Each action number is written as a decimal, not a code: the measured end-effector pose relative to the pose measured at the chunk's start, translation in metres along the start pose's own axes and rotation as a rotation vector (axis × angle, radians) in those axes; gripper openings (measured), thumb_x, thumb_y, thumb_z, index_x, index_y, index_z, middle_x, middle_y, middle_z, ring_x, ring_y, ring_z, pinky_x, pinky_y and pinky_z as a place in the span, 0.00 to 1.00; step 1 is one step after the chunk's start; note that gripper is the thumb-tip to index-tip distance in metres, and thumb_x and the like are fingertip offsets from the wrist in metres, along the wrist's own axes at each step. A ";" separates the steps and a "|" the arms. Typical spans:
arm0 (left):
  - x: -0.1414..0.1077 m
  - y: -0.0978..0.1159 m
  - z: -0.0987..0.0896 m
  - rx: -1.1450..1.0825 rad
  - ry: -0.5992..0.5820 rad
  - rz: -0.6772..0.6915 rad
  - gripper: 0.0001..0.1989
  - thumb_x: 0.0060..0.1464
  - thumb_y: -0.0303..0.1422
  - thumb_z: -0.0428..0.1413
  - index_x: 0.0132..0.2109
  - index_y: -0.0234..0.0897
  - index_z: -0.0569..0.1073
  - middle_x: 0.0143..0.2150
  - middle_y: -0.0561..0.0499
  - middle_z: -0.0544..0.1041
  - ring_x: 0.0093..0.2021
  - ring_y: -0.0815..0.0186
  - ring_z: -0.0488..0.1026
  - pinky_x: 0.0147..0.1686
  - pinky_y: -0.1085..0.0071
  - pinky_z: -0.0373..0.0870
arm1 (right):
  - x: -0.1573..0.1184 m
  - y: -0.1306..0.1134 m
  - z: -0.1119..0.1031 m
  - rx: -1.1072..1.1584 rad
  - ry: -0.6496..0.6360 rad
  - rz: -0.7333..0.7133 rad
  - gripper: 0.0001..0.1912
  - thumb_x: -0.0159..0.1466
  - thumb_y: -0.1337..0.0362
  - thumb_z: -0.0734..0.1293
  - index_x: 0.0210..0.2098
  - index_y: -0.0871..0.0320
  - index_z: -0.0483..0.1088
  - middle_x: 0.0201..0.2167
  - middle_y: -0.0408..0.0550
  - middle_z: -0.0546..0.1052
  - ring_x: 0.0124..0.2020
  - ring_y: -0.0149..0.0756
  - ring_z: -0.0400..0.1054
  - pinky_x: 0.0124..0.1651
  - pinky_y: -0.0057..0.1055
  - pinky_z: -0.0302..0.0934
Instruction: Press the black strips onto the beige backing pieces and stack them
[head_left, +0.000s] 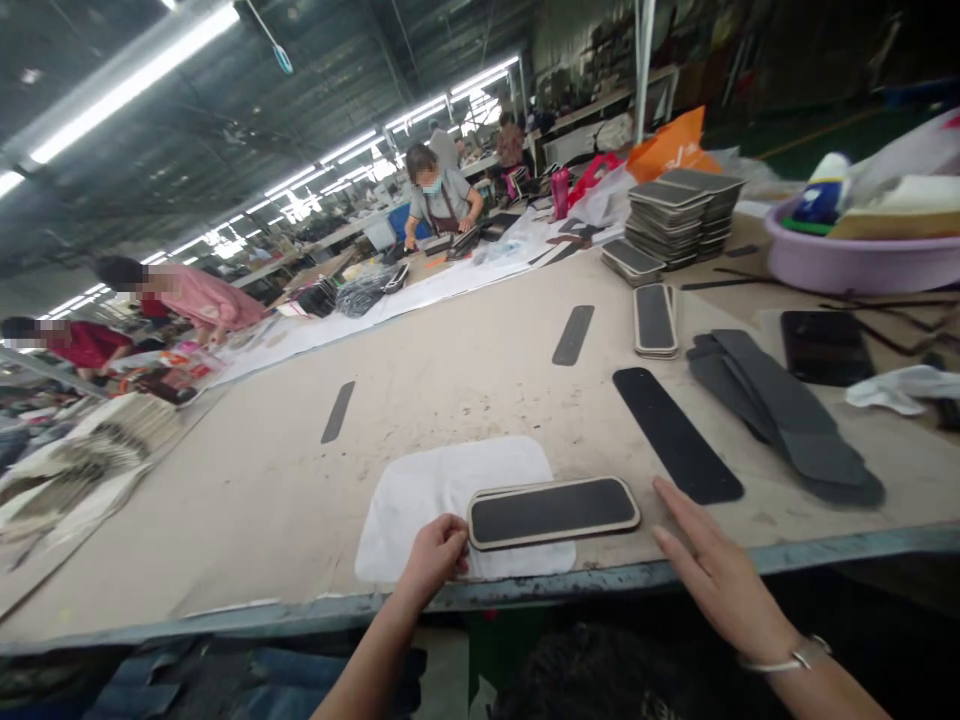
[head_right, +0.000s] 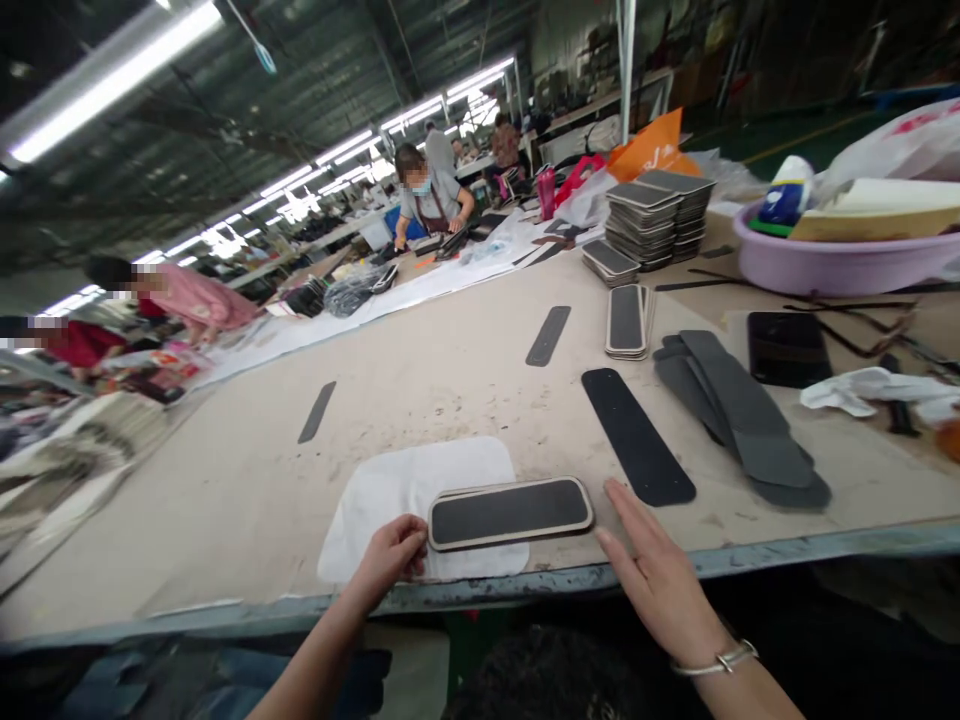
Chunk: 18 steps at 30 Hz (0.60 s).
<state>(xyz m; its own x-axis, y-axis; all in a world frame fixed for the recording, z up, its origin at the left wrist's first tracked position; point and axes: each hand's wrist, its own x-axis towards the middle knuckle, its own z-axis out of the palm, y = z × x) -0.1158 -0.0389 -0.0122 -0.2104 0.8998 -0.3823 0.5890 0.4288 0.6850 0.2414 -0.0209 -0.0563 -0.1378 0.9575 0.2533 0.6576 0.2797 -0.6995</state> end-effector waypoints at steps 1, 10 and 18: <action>-0.004 0.000 -0.001 0.007 0.049 0.013 0.09 0.51 0.36 0.46 0.35 0.36 0.66 0.21 0.56 0.69 0.18 0.70 0.68 0.18 0.77 0.61 | -0.006 0.005 -0.005 0.022 0.032 0.013 0.27 0.63 0.56 0.57 0.61 0.53 0.52 0.61 0.47 0.58 0.60 0.42 0.52 0.62 0.45 0.49; -0.028 0.033 0.032 0.543 0.371 0.786 0.19 0.57 0.35 0.47 0.55 0.34 0.62 0.55 0.39 0.67 0.56 0.57 0.63 0.51 0.60 0.64 | -0.036 0.009 -0.014 0.183 0.206 0.035 0.21 0.62 0.59 0.61 0.54 0.53 0.61 0.54 0.50 0.66 0.55 0.42 0.60 0.60 0.44 0.53; 0.000 0.038 0.078 0.959 0.185 0.870 0.33 0.58 0.42 0.45 0.65 0.32 0.44 0.66 0.40 0.47 0.65 0.53 0.44 0.60 0.52 0.45 | -0.026 -0.024 -0.075 1.067 0.513 0.145 0.19 0.62 0.56 0.58 0.52 0.49 0.60 0.53 0.49 0.64 0.52 0.44 0.62 0.57 0.52 0.54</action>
<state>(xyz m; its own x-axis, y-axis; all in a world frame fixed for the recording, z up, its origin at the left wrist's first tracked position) -0.0322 -0.0295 -0.0347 0.4605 0.8818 0.1020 0.8874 -0.4544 -0.0783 0.2846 -0.0577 0.0041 0.3590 0.9130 0.1939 -0.3384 0.3210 -0.8846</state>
